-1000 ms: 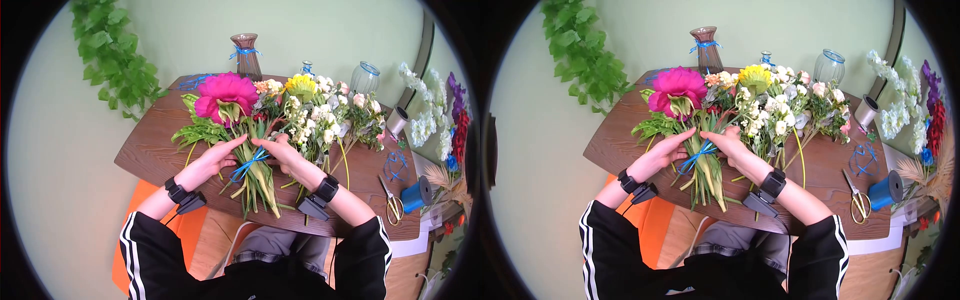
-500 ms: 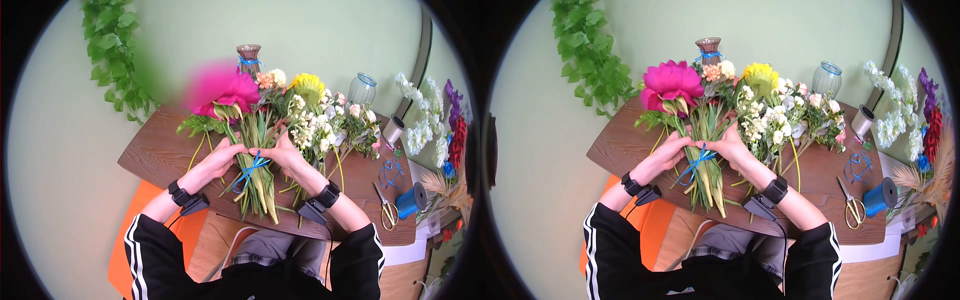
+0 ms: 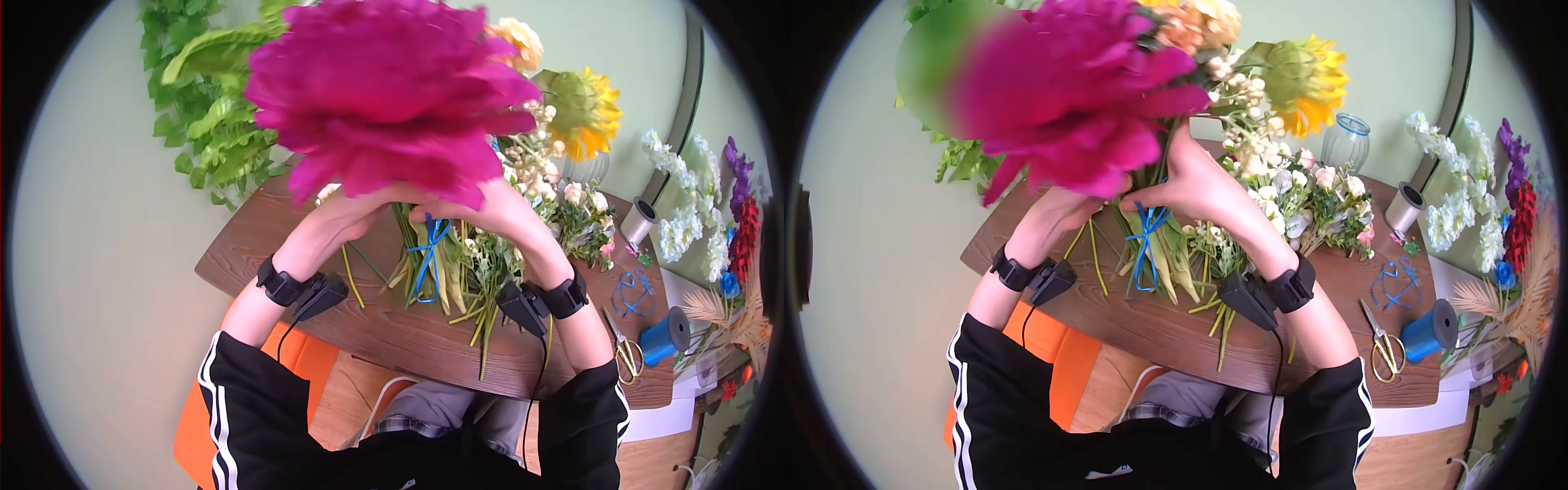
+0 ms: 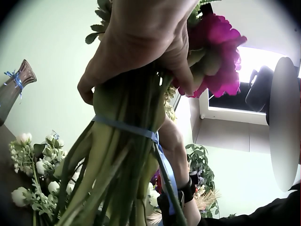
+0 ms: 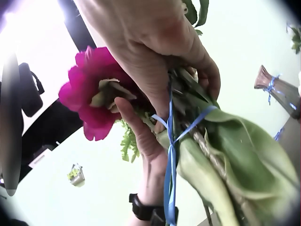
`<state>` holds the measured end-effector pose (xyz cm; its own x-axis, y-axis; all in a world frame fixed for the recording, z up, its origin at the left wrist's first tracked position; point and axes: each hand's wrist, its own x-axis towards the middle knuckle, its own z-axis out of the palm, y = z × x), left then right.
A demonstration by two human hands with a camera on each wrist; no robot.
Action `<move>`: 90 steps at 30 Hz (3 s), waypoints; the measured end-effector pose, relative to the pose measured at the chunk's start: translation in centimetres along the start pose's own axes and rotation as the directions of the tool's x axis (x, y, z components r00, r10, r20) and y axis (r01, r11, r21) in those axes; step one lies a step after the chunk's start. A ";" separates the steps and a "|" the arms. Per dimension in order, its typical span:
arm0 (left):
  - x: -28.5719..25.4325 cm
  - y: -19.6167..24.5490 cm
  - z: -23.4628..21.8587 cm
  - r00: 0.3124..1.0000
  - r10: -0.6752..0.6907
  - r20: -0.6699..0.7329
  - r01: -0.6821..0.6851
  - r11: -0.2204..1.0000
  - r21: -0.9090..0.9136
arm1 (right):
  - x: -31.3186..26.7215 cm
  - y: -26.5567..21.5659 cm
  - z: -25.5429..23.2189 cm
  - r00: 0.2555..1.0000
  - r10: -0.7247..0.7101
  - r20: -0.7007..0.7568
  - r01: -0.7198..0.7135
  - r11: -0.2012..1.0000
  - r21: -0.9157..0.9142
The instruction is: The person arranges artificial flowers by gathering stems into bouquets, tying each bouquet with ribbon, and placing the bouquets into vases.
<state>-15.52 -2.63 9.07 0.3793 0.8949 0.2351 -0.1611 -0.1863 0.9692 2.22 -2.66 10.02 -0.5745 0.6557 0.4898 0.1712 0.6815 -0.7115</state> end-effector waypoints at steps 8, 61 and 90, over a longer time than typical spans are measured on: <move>3.3 -0.4 4.0 0.995 0.070 0.077 -0.064 0.995 -0.077 | -0.4 -1.8 -2.1 0.997 -0.039 -0.072 -0.013 0.789 -0.614; 29.9 -9.3 -13.4 0.745 0.639 0.192 -0.372 0.159 0.915 | 20.4 8.1 -14.4 0.674 -0.246 -0.697 0.381 0.924 0.042; 3.8 -2.9 -0.8 0.685 0.656 0.316 -0.389 -0.037 0.920 | 13.6 -0.6 -9.2 0.778 -0.199 -0.596 0.508 0.757 0.410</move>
<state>-14.31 1.62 7.10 0.4421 0.3625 0.8204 0.6971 -0.7144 -0.0600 1.66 8.81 21.79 -0.0038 0.5678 0.8231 -0.4902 0.7164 -0.4964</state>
